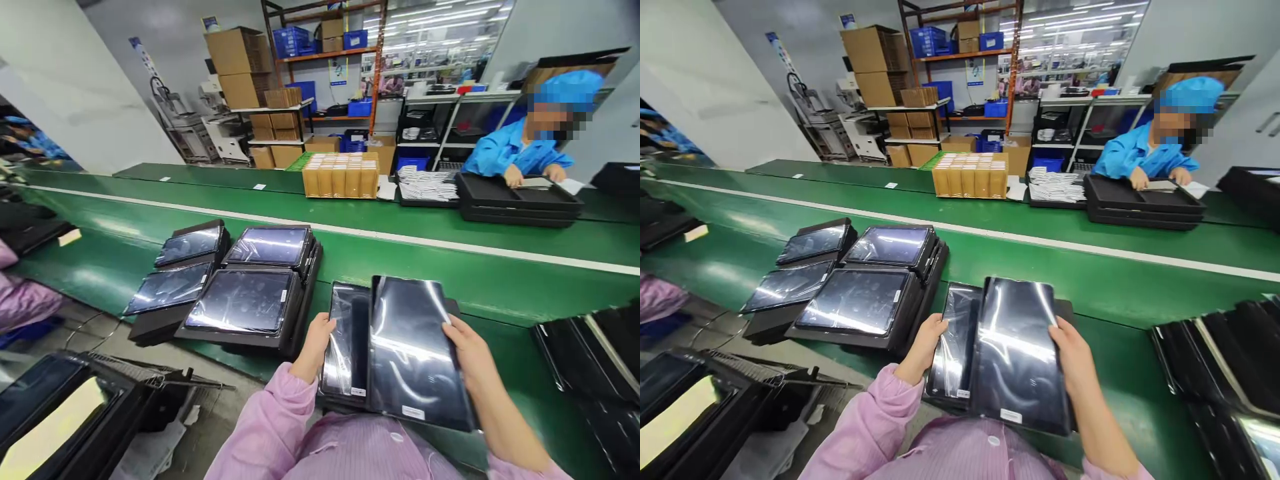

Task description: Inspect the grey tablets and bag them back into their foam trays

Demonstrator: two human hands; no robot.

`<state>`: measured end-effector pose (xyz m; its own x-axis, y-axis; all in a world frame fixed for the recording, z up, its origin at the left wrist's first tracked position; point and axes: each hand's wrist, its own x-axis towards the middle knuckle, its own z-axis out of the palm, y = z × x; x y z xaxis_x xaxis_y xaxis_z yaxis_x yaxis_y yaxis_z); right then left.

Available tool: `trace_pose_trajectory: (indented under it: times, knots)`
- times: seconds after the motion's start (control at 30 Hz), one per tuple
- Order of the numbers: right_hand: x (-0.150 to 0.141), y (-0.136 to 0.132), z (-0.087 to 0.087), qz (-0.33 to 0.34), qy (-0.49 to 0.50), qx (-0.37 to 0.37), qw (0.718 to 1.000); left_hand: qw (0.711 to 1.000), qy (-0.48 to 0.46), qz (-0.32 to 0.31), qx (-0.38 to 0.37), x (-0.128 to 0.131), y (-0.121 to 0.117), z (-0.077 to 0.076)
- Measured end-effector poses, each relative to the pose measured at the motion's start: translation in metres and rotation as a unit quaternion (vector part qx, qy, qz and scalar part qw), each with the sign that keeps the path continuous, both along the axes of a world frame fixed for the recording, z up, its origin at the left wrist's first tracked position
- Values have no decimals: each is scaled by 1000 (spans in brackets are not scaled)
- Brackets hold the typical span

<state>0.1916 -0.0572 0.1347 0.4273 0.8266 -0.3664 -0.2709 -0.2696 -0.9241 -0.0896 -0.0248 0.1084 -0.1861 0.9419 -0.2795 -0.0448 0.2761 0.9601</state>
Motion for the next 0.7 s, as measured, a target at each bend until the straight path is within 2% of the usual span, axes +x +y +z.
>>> trace_pose_trajectory:
  times: [0.13,0.27,0.33,0.4,0.47,0.6,0.7]
  knots:
    - [-51,14,-12,41,68,57,995,996,-88,-2,27,5,-13,8]
    - [-68,16,-16,30,79,100,991,987,-156,1,39,11,-21,20]
    - [-72,16,-12,59,71,96,991,985,-168,18,33,12,-22,26]
    - [-76,15,-3,114,74,76,988,989,-139,29,48,11,-23,32]
    - [-78,15,5,141,74,77,984,992,-76,20,100,10,-22,36]
    - [-75,12,16,146,12,158,977,982,48,6,184,7,-16,40]
    - [-69,9,24,198,-41,224,953,965,55,-33,254,3,-10,42]
